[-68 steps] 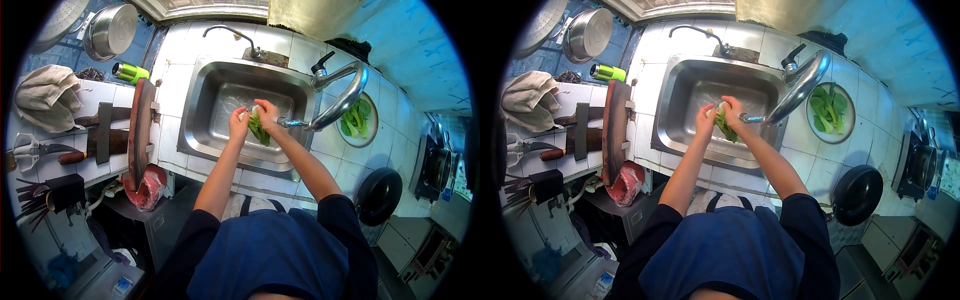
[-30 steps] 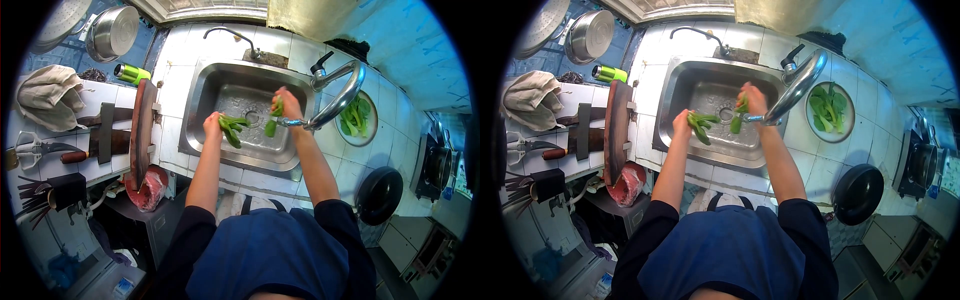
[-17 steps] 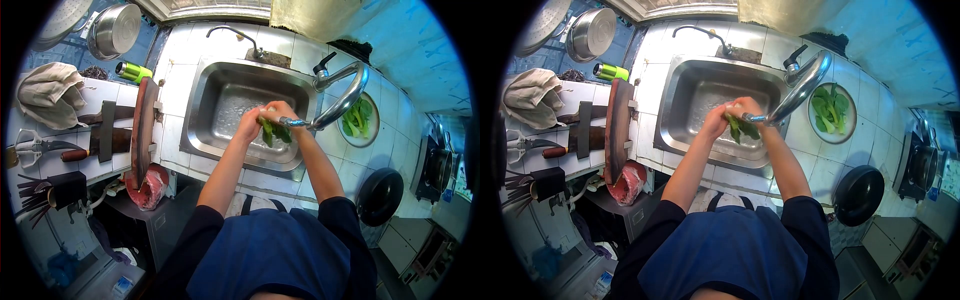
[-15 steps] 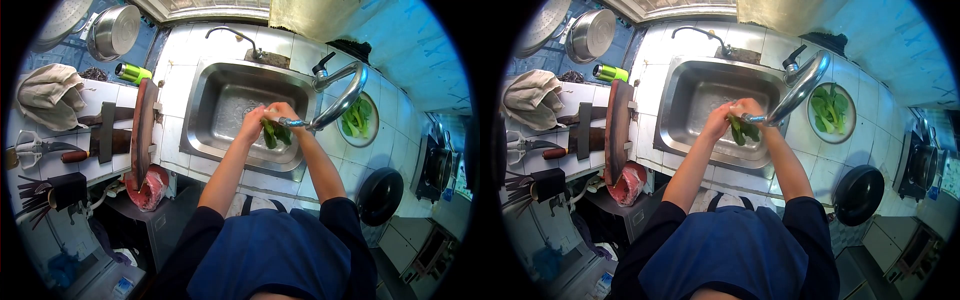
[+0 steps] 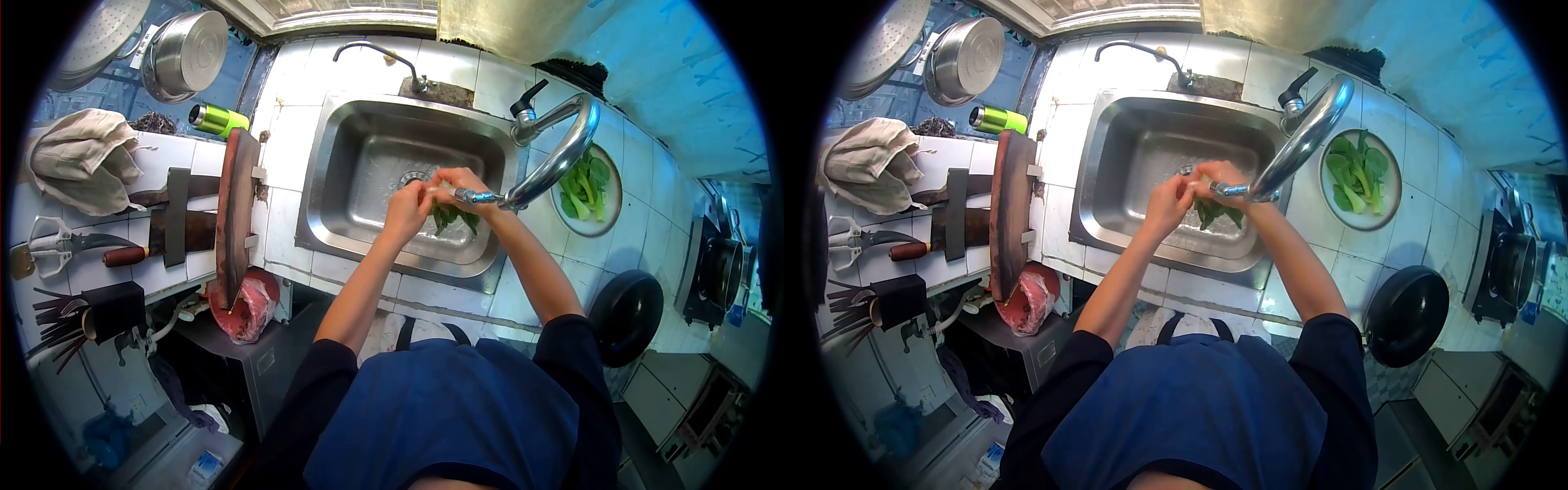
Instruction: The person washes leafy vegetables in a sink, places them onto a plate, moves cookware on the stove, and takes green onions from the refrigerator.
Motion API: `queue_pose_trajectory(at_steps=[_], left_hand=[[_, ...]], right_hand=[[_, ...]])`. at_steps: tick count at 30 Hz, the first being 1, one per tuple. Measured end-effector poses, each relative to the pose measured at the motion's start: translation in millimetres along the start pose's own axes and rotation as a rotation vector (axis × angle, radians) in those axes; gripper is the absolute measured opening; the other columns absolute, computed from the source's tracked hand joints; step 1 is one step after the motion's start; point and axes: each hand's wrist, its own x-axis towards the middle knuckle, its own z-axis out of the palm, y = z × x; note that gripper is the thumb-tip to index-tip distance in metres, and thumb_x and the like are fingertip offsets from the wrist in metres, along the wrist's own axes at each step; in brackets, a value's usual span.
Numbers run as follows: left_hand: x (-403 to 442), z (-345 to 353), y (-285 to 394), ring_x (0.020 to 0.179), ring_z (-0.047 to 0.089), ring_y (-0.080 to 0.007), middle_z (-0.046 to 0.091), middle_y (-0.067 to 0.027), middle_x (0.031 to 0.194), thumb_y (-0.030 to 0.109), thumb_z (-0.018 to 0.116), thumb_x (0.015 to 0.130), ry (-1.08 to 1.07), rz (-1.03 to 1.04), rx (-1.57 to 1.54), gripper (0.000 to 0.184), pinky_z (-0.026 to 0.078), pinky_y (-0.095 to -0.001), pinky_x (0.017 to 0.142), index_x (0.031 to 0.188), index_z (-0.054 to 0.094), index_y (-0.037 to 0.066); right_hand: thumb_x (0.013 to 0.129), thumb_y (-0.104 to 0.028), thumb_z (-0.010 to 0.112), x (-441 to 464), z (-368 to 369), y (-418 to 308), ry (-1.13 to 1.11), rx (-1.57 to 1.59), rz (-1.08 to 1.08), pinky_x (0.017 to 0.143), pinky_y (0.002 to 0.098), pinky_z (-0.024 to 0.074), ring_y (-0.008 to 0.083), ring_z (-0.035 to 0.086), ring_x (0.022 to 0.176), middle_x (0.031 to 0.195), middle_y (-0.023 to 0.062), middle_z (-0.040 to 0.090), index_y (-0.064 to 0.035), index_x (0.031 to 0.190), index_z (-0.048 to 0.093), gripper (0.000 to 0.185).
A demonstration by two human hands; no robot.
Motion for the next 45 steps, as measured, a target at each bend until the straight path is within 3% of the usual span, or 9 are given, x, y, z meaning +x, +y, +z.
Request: queue_pose_trajectory(at_steps=[4,13,15,23,28,36,39,42,45], left_hand=[[-1.2,-0.6,5.7,0.061,0.06,-0.0198,0.061,-0.0106,0.068,0.016,0.061,0.078,0.049,-0.037,0.078,0.016,0.046,-0.0292,0.057,0.084,0.058,0.002],[8.0,-13.8,6.5,0.06,0.059,-0.0246,0.059,-0.012,0.067,0.016,0.059,0.073,0.053,-0.04,-0.033,0.015,0.046,-0.0333,0.059,0.08,0.058,0.003],[9.3,-19.0,3.5,0.064,0.06,-0.0129,0.062,-0.0079,0.07,0.011,0.058,0.077,-0.001,-0.027,-0.08,0.013,0.047,-0.0261,0.059,0.085,0.058,0.0],[18.1,-29.1,-4.9,0.075,0.059,-0.0093,0.061,-0.0062,0.082,0.007,0.053,0.083,-0.048,-0.266,-0.607,0.016,0.049,-0.0222,0.065,0.097,0.057,-0.001],[9.3,-13.4,-15.5,0.081,0.057,-0.0086,0.06,-0.0066,0.09,0.015,0.058,0.085,0.025,-0.235,-0.696,0.03,0.048,-0.0216,0.067,0.111,0.053,0.0],[2.9,-43.4,-83.5,0.08,0.057,-0.0098,0.061,-0.0062,0.091,0.014,0.058,0.085,0.441,-0.429,-0.999,0.026,0.046,-0.0217,0.072,0.103,0.056,-0.004],[0.2,-45.7,-63.0,0.079,0.057,-0.0101,0.062,-0.0068,0.091,0.013,0.062,0.081,0.376,-0.406,-0.771,0.029,0.046,-0.0216,0.071,0.105,0.057,-0.004],[-2.0,-31.8,-24.4,0.078,0.059,-0.0117,0.063,-0.0064,0.088,0.012,0.068,0.075,0.172,-0.266,-0.42,0.034,0.047,-0.0233,0.071,0.106,0.059,-0.001],[-3.5,-25.0,-0.3,0.077,0.06,-0.0122,0.062,-0.0068,0.087,0.009,0.068,0.074,0.13,-0.142,-0.061,0.037,0.048,-0.0231,0.07,0.108,0.058,0.0]], right_hand=[[0.067,-0.028,0.062,3.0,5.1,-2.6,0.071,-0.128,-0.071,0.058,0.0318,0.045,0.0222,0.057,0.062,0.068,0.013,0.059,-0.0022,0.078,0.06,0.028],[0.065,-0.024,0.061,5.9,5.8,-16.2,0.076,0.149,0.147,0.055,0.0259,0.0438,0.0119,0.056,0.059,0.058,0.0071,0.056,0.0006,0.076,0.061,0.027],[0.067,-0.022,0.059,6.4,4.4,-16.9,0.046,0.182,0.175,0.056,0.0245,0.0437,0.0099,0.055,0.06,0.061,0.0058,0.057,0.0008,0.078,0.061,0.026],[0.075,-0.018,0.056,13.9,6.5,-5.6,0.108,0.353,0.123,0.065,0.0224,0.0439,0.0084,0.053,0.069,0.074,0.0029,0.059,0.0008,0.084,0.062,0.022],[0.081,-0.015,0.052,15.4,20.7,2.7,0.242,0.498,0.208,0.067,0.0221,0.044,0.0079,0.054,0.074,0.081,0.0028,0.059,0.0001,0.092,0.06,0.021],[0.085,-0.015,0.047,0.7,6.5,29.0,0.375,1.076,0.247,0.064,0.0245,0.0456,0.0138,0.054,0.07,0.076,0.0058,0.054,-0.0004,0.097,0.056,0.021],[0.084,-0.019,0.05,-1.8,7.6,27.3,0.418,1.106,0.388,0.058,0.0262,0.0461,0.013,0.054,0.067,0.074,0.0049,0.054,-0.0014,0.095,0.056,0.022],[0.076,-0.023,0.063,7.2,19.1,-7.1,0.144,0.498,0.438,0.05,0.0243,0.0441,0.0112,0.052,0.054,0.069,0.0024,0.054,-0.0027,0.094,0.056,0.028],[0.071,-0.019,0.067,8.9,19.3,-18.7,0.103,0.492,0.38,0.049,0.0232,0.0447,0.0102,0.055,0.056,0.071,0.0046,0.058,-0.0011,0.086,0.059,0.024]])
